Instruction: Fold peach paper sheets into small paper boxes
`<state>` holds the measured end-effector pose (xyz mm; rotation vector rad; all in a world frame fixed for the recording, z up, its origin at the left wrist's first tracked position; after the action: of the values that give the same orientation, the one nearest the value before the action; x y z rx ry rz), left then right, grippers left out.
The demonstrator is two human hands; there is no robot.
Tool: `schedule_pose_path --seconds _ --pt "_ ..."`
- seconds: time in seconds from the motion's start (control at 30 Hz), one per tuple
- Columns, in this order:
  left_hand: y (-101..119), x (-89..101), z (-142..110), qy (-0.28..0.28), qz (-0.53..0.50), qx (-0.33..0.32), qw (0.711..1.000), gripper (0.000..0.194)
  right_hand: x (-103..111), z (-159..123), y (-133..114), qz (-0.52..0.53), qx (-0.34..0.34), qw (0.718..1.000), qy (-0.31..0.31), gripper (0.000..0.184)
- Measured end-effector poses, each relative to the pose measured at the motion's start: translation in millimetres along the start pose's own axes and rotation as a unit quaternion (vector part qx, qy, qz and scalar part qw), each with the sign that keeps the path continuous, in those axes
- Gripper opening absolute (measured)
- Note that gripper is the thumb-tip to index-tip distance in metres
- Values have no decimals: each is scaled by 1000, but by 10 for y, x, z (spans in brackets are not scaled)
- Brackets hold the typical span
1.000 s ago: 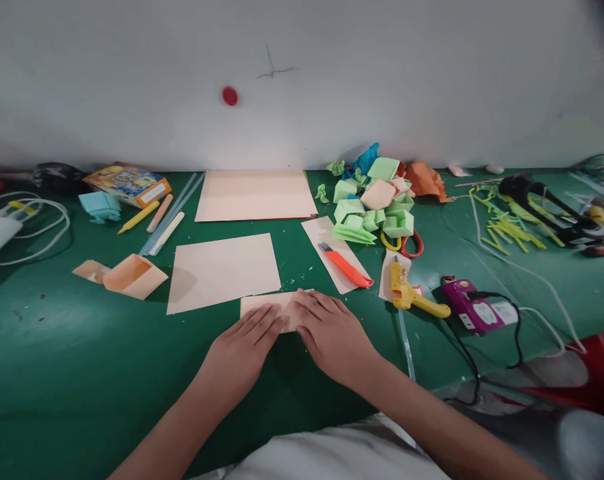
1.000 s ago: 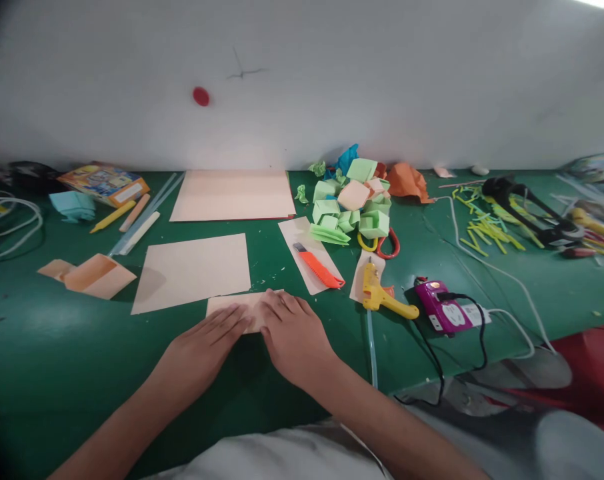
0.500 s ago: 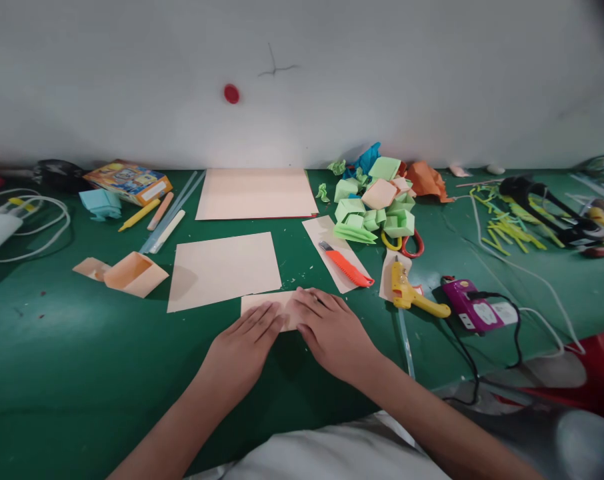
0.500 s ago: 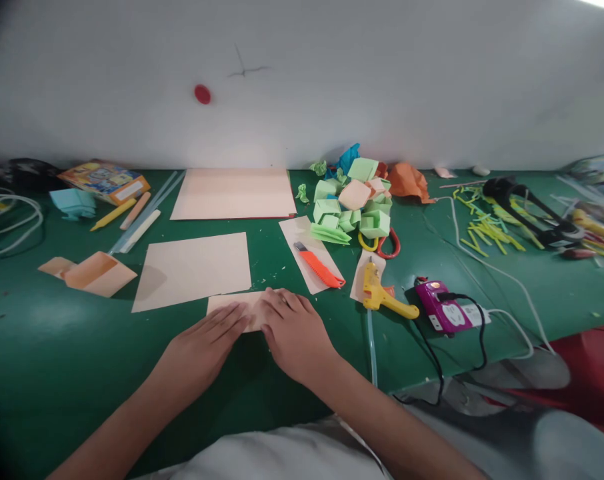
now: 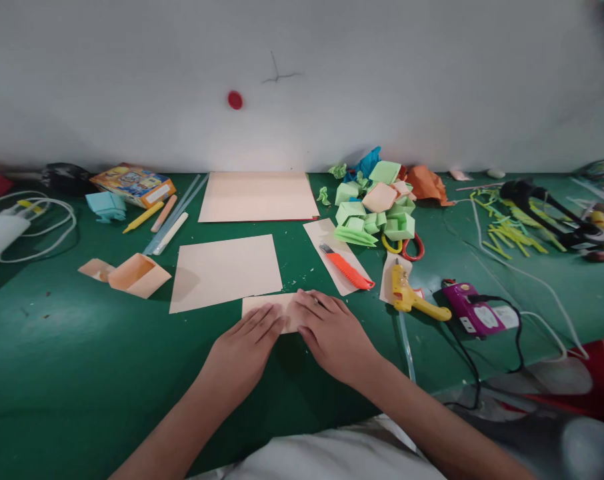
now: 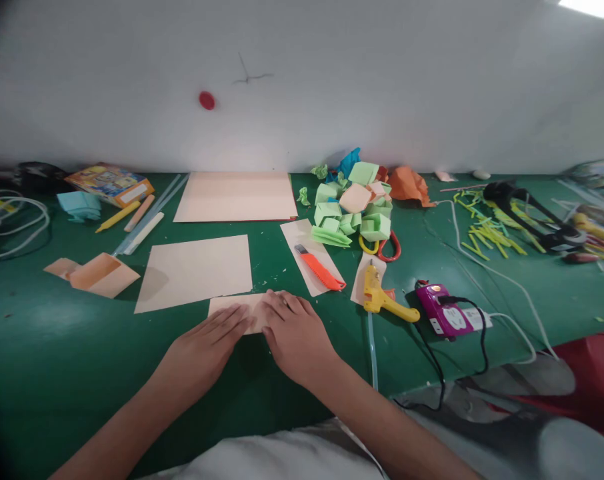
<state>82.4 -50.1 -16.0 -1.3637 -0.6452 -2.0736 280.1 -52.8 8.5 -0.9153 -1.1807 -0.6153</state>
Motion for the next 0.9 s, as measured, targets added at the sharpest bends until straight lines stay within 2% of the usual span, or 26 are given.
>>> schedule_pose_path --seconds 0.57,0.77,0.9 --pt "-3 -3 -25 -5 7 -6 1000 54 -31 -28 -10 4 2 1000 -7 48" --pt "-14 -36 -46 -17 0 12 1000 60 -58 -37 -24 -2 6 1000 0 47" --pt "-15 -53 -53 -9 -1 7 1000 55 -79 -51 -39 0 -4 1000 3 47"
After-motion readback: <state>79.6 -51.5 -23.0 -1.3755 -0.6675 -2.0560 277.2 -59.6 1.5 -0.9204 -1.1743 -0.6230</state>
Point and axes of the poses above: each hand's wrist, its own z-axis towards the middle knuckle, its own x-axis out of the back of the hand, y = z × x, the point moved 3 cm from there along z, towards the middle knuckle, and after that the axes turned 5 degrees about x, right-handed, at the moved point
